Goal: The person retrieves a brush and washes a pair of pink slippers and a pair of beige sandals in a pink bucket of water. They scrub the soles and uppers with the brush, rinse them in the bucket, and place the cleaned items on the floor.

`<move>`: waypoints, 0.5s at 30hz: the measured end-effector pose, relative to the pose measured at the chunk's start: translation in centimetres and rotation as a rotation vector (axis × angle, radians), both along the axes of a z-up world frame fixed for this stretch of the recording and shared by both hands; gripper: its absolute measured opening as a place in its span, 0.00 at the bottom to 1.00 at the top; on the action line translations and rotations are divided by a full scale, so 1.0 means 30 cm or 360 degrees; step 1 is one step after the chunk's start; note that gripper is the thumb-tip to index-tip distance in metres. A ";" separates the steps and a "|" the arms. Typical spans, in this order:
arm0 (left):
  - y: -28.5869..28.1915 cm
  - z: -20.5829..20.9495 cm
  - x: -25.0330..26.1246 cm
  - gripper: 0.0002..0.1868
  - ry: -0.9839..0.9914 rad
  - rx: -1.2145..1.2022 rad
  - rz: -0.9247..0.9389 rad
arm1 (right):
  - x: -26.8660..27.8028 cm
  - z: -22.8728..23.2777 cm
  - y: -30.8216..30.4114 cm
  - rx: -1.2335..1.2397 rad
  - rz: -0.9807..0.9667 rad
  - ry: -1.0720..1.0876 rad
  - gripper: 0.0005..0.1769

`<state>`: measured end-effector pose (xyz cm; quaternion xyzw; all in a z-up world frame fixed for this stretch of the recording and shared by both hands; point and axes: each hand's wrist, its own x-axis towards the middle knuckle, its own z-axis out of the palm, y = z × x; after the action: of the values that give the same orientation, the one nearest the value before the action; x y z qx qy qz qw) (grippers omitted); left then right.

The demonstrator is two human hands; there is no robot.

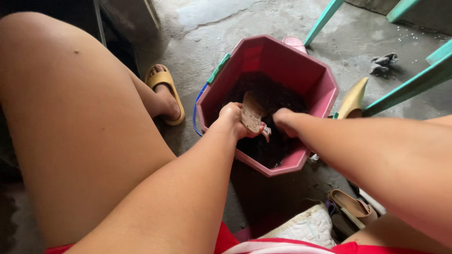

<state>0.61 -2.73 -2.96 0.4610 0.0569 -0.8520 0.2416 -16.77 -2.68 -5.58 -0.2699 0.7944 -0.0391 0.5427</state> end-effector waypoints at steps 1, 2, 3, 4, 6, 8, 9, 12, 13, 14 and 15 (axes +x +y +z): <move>-0.015 -0.010 0.005 0.31 -0.0013 0.0018 0.0035 | 0.008 0.006 0.006 0.0066 -0.0093 -0.0016 0.13; -0.035 -0.022 0.016 0.31 -0.0025 0.0037 0.0070 | 0.023 0.027 0.011 0.0131 -0.0187 -0.0032 0.13; -0.042 -0.040 0.003 0.31 0.0048 0.0030 0.0137 | 0.015 0.066 0.033 0.0089 -0.0257 -0.0106 0.14; -0.057 -0.059 0.001 0.31 0.0122 0.0025 0.0205 | 0.025 0.112 0.049 0.0045 -0.0326 -0.0179 0.17; -0.079 -0.092 -0.011 0.30 0.0097 -0.0019 0.0179 | 0.057 0.225 0.106 -0.0184 -0.0164 -0.0008 0.15; -0.105 -0.104 -0.022 0.26 0.0025 -0.0097 0.0160 | 0.108 0.335 0.192 -0.0524 -0.0108 -0.0162 0.17; -0.116 -0.103 -0.023 0.25 0.0047 -0.0125 0.0235 | 0.154 0.376 0.219 -0.0650 -0.0132 -0.0030 0.18; -0.098 -0.070 -0.027 0.23 0.0055 -0.0169 0.0276 | 0.253 0.439 0.267 -0.0951 0.0112 0.0071 0.24; -0.068 -0.049 -0.039 0.22 0.0036 -0.0177 0.0259 | 0.254 0.439 0.279 -0.1036 0.0243 0.0043 0.25; -0.031 -0.024 -0.060 0.23 0.0101 -0.0202 0.0165 | 0.232 0.433 0.278 -0.0888 0.0244 0.0223 0.26; -0.018 0.013 -0.062 0.24 0.0153 -0.0245 0.0081 | 0.213 0.419 0.233 -0.0758 0.0250 0.0388 0.26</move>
<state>-1.24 -3.27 -2.56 0.3980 0.0146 -0.8686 0.2949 -10.37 4.31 6.98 -0.4533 0.7989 -0.1498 0.3658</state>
